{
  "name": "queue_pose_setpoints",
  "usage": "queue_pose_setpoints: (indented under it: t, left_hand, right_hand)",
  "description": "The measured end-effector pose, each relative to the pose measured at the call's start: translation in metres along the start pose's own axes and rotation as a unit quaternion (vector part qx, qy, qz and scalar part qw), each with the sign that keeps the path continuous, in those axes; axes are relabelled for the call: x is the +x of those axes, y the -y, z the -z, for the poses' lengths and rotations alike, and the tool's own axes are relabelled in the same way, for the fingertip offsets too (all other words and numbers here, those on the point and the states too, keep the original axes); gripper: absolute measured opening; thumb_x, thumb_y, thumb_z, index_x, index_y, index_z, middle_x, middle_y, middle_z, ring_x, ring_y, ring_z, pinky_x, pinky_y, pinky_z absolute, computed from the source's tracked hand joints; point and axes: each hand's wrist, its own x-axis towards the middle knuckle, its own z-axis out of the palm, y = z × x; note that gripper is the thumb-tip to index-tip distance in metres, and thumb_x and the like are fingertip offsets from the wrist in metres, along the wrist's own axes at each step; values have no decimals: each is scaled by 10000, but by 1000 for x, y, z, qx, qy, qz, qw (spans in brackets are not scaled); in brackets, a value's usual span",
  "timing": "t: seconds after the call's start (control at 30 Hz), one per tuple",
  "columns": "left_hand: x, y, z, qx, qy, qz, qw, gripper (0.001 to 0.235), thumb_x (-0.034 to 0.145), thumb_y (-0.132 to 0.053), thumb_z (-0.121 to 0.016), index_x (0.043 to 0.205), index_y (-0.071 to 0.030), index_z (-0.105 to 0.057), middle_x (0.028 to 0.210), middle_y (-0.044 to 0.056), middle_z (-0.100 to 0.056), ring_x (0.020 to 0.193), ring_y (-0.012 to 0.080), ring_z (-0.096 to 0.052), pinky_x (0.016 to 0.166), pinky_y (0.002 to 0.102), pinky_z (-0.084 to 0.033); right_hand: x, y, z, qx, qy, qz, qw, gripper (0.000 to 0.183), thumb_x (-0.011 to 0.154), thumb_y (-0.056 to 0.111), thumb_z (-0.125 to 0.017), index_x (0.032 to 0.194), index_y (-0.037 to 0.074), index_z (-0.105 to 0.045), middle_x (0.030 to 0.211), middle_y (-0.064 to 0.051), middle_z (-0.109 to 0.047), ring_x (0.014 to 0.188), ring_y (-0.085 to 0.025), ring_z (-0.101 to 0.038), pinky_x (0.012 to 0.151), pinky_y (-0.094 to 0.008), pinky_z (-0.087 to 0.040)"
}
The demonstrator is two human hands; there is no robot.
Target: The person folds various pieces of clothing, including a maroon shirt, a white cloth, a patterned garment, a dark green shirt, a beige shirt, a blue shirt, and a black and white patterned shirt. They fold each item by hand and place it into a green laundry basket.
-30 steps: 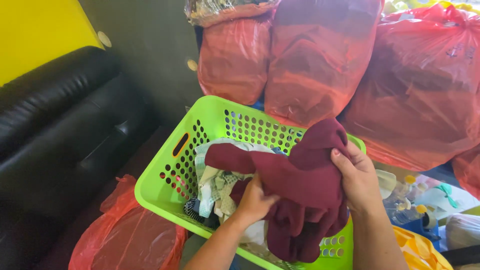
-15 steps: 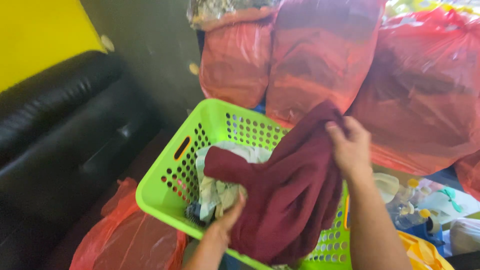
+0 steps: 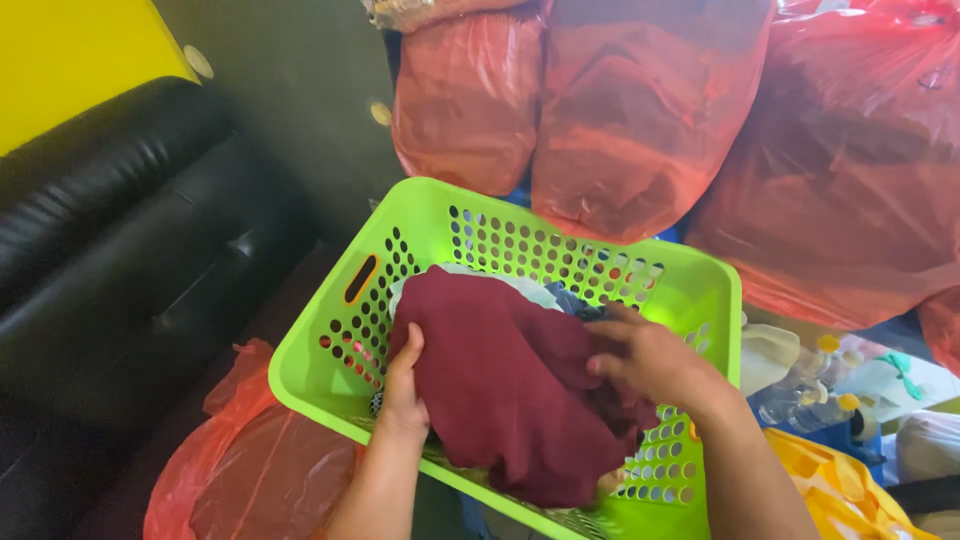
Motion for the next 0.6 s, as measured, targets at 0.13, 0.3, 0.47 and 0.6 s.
queue_pose_setpoints:
  t: [0.13, 0.3, 0.47, 0.6]
  left_hand:
    - [11, 14, 1, -18, 23, 31, 999, 526, 916, -544, -684, 1194, -99, -729, 1121, 178, -754, 941, 332, -741, 895, 499, -596]
    - [-14, 8, -59, 3, 39, 31, 999, 554, 937, -566, -622, 1246, -113, -705, 1183, 190, -738, 1016, 335, -727, 951, 527, -577]
    - [4, -19, -37, 81, -10, -4, 997, 463, 973, -417, -644, 1218, -26, -675, 1159, 242, -720, 1006, 365, -712, 937, 536, -570]
    - [-3, -30, -44, 85, -23, -44, 995, 360, 910, -327, -761, 1112, -35, -705, 1061, 224, -747, 937, 365, -733, 847, 518, -603]
  right_hand:
    - [0, 3, -38, -6, 67, 86, 994, 933, 702, 481, -941, 1495, 203, -537, 1620, -256, -309, 1360, -545, -449, 1166, -573, -405]
    - [15, -13, -79, 87, -46, 37, 994, 332, 829, 261, -755, 1100, 69, -738, 1077, -261, -750, 1091, -493, -673, 920, -610, -520]
    - [19, -97, -22, 311, -240, -84, 916, 312, 862, 86, -662, 1158, 109, -759, 972, -122, -746, 918, -311, -701, 852, -440, -547]
    - [35, -98, -14, 534, -340, -67, 772, 329, 815, 59, -645, 1127, 95, -741, 900, -90, -712, 774, -212, -709, 728, -343, -567]
